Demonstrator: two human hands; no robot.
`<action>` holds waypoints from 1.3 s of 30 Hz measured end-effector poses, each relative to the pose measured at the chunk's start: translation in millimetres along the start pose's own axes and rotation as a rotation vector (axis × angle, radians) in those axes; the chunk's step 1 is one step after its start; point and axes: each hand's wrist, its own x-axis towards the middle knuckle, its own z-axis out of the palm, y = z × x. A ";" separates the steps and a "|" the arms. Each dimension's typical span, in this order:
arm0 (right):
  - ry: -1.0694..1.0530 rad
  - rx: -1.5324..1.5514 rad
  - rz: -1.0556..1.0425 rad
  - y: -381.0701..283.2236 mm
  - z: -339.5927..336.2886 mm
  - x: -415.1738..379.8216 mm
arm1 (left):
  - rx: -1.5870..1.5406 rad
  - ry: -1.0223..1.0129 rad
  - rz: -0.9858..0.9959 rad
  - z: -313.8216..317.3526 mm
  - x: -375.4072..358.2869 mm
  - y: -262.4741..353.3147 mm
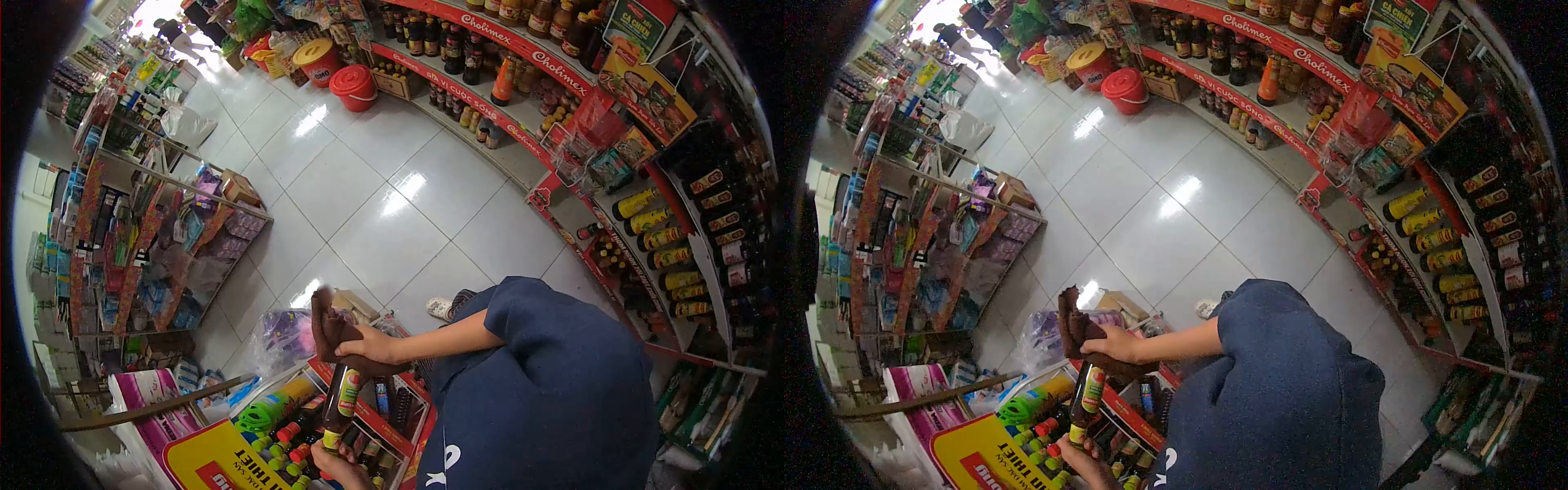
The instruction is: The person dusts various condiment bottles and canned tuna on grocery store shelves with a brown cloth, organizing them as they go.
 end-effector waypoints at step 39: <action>-0.875 -0.159 0.508 -77.8 8.0 -15.2 | 0.572 -0.434 1.060 -29.7 -32.3 43.9</action>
